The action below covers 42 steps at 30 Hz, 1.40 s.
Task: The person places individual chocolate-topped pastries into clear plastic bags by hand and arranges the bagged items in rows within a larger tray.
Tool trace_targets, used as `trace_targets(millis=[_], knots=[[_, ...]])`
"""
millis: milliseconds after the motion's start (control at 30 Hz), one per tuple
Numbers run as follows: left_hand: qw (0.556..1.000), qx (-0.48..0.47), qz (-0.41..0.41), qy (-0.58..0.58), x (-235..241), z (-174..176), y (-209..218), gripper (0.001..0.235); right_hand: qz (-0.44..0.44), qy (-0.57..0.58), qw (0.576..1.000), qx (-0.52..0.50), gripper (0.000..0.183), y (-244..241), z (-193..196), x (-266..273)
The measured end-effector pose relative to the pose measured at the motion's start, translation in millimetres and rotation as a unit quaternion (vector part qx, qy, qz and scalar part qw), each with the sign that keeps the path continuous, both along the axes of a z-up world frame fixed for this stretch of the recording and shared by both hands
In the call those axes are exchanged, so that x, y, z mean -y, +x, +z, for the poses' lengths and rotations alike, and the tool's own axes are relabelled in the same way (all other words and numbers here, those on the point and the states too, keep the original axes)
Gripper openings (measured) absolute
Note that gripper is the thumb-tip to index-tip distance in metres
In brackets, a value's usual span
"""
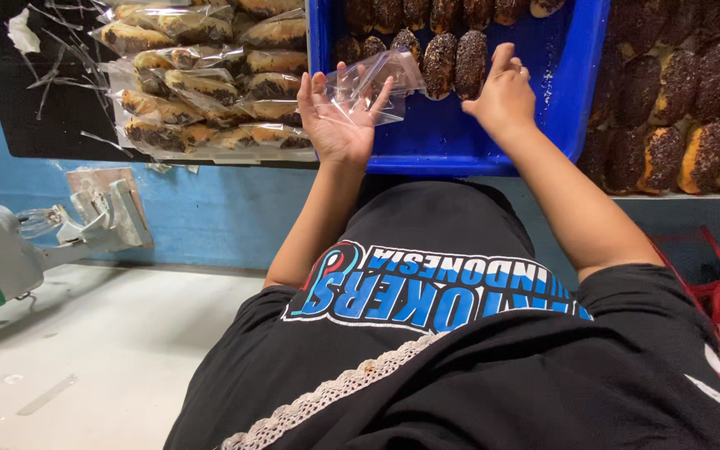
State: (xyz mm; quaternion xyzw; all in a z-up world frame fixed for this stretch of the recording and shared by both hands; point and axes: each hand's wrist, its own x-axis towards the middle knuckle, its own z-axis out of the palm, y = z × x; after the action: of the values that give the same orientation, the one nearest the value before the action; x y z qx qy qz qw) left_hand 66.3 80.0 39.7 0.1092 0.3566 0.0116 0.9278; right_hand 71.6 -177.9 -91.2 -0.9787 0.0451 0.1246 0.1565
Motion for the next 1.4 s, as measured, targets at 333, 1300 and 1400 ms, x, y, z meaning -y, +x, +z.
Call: trace_targets(millis=[333,1300,1400], knots=[[1.000,-0.005,0.002,-0.003,-4,-5,2,0.026,-0.045,0.082,0.996,-0.002,0.091,-11,16,8],[0.998,-0.042,0.015,-0.041,-6,-4,2,0.031,-0.247,0.571,0.768,0.154,0.039,4,-53,51],[0.998,-0.036,0.012,-0.054,-7,-8,4,0.028,-0.298,0.594,0.738,0.119,0.035,6,-32,47]])
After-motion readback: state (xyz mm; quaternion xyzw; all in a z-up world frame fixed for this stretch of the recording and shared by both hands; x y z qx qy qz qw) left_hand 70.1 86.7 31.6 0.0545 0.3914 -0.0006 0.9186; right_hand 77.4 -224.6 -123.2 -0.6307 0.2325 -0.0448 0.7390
